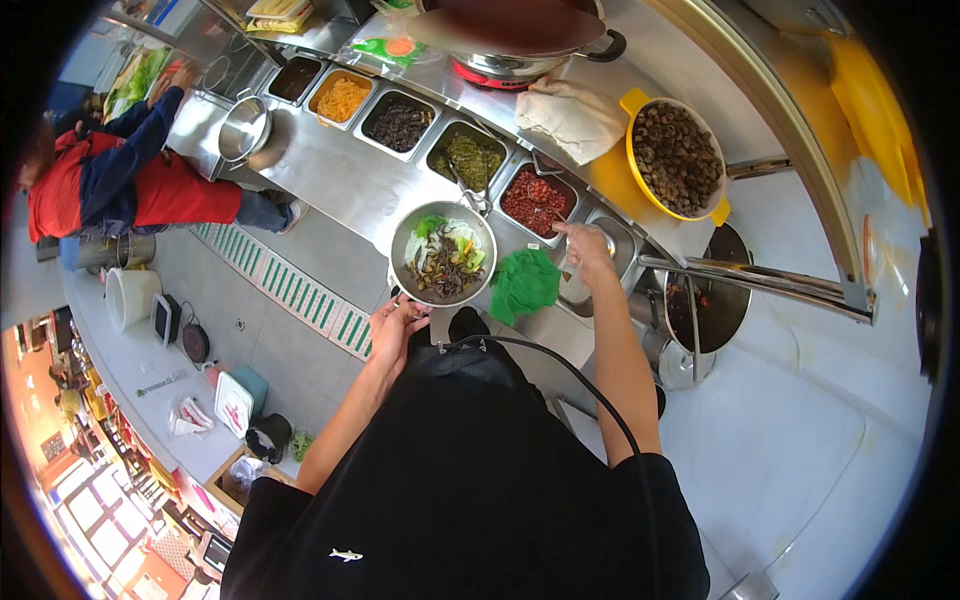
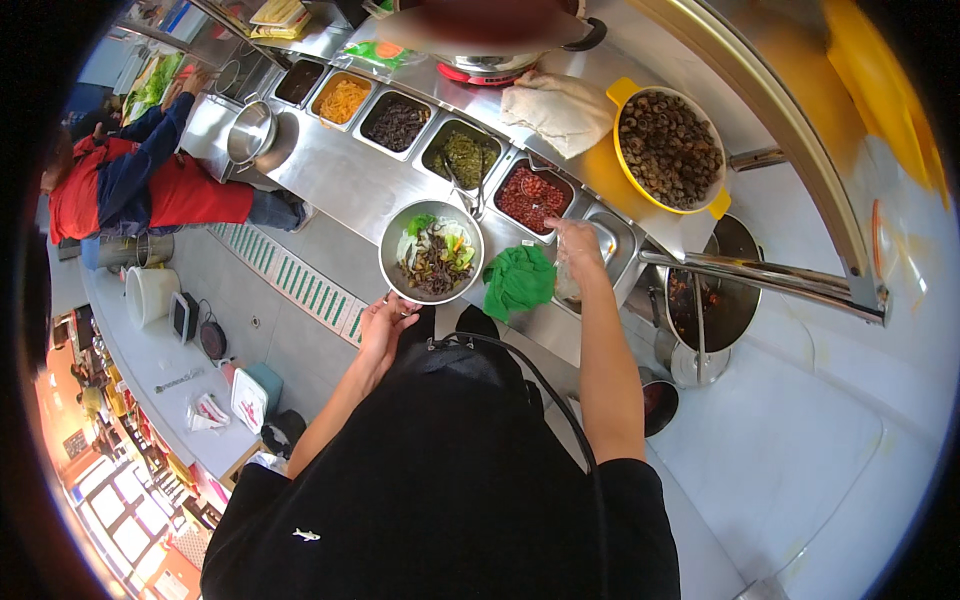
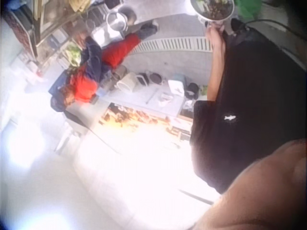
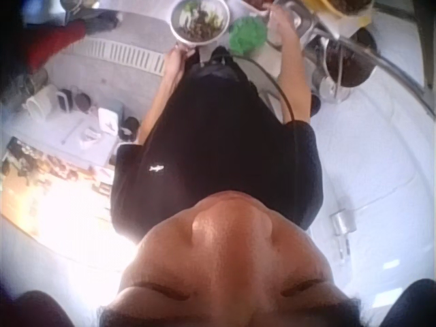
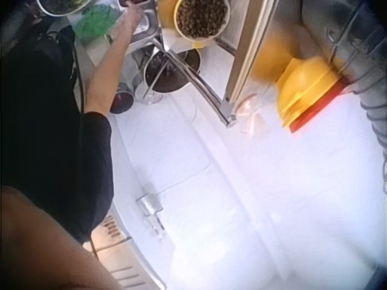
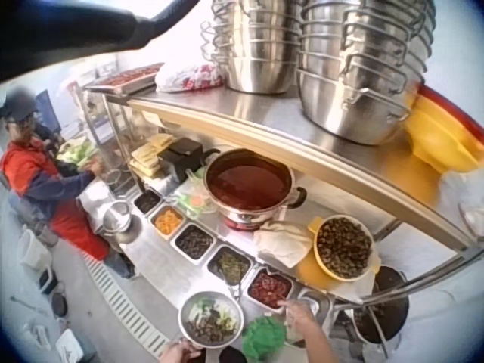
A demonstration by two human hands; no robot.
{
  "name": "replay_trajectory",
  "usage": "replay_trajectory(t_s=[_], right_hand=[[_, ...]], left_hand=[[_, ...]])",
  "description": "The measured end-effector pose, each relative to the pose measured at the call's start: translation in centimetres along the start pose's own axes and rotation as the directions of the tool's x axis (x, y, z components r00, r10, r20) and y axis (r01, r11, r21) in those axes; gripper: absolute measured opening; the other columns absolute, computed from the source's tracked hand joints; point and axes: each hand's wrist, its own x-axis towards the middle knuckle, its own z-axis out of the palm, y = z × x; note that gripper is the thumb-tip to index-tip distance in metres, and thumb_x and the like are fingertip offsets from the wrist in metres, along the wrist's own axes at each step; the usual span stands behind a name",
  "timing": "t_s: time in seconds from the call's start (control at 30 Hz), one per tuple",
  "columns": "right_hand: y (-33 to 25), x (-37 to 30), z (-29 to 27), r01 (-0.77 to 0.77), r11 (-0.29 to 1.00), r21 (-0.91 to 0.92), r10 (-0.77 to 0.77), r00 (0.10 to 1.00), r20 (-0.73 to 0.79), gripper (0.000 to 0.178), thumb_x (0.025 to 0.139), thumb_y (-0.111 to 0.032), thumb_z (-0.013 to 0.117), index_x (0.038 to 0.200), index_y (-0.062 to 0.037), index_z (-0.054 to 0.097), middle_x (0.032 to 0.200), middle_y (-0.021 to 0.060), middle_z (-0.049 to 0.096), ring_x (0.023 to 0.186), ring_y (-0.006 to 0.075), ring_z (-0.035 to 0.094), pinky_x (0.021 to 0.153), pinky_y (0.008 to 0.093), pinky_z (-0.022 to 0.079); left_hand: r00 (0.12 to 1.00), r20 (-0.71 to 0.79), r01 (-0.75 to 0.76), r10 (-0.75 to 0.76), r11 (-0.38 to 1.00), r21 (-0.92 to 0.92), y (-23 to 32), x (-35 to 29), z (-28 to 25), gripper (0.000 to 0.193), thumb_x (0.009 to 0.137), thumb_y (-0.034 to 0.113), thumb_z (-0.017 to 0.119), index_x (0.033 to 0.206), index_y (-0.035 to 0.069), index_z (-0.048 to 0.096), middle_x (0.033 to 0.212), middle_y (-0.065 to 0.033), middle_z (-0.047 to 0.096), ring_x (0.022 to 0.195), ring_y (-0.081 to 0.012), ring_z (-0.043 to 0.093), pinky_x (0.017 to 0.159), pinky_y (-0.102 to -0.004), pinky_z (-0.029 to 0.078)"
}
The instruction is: The person assembles a noodle bowl by adding various toppings from stainless steel containers, ladling broth, and placing fried egg pieces into a metal bowl. The person then carries the completed bowl to the service counter.
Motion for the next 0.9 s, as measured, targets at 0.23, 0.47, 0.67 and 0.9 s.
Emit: replay_trajectory(t_s=[0.23,0.47,0.67,0.9], right_hand=[[-4.0,-7.8,-0.9,0.131,0.988,-0.085,-0.123,0.988,0.090,0.025,0.102,-0.018,0.057,0.106,0.0009,0.074,0.056,-0.0077,0.034,0.045,0.0066,0.028,0.042,0.0257,0.024],[-3.4,-15.7,1.6,0.367,0.799,-0.476,-0.338,0.929,0.149,0.027,0.103,-0.018,0.054,0.108,-0.0039,0.077,0.062,-0.0058,0.045,0.052,0.0081,0.037,0.048,0.0273,0.031],[-0.6,-18.6,2.9,0.503,-0.050,-0.863,-0.628,0.656,0.419,0.027,0.102,-0.021,0.052,0.124,-0.0095,0.064,0.072,0.0250,0.064,0.067,0.0451,0.064,0.063,0.0561,0.051],[1.6,-17.0,2.0,0.516,-0.072,-0.854,-0.676,0.604,0.422,0.028,0.102,-0.021,0.054,0.126,-0.0128,0.065,0.072,0.0227,0.064,0.065,0.0434,0.064,0.060,0.0546,0.051]], left_hand=[[0.998,0.070,-0.004,0.002,1.000,0.021,-1.8,1.9,2.4,0.013,0.093,0.002,0.055,0.103,0.001,0.064,0.098,-0.0063,0.069,0.095,-0.0171,0.069,0.084,-0.0297,0.059],[0.993,0.114,-0.005,-0.001,0.999,0.052,-3.3,2.7,3.5,0.019,0.105,0.013,0.051,0.099,0.001,0.064,0.096,-0.0073,0.069,0.094,-0.0166,0.069,0.083,-0.0290,0.060],[0.993,0.113,-0.022,0.029,0.998,-0.064,-2.6,1.7,4.4,0.012,0.099,0.007,0.055,0.093,0.002,0.065,0.092,-0.0058,0.070,0.088,-0.0159,0.071,0.080,-0.0294,0.061],[0.994,0.103,-0.034,0.043,0.995,-0.095,-2.8,1.3,2.6,0.017,0.103,0.011,0.052,0.105,0.000,0.064,0.094,-0.0064,0.069,0.090,-0.0165,0.069,0.083,-0.0302,0.060]])
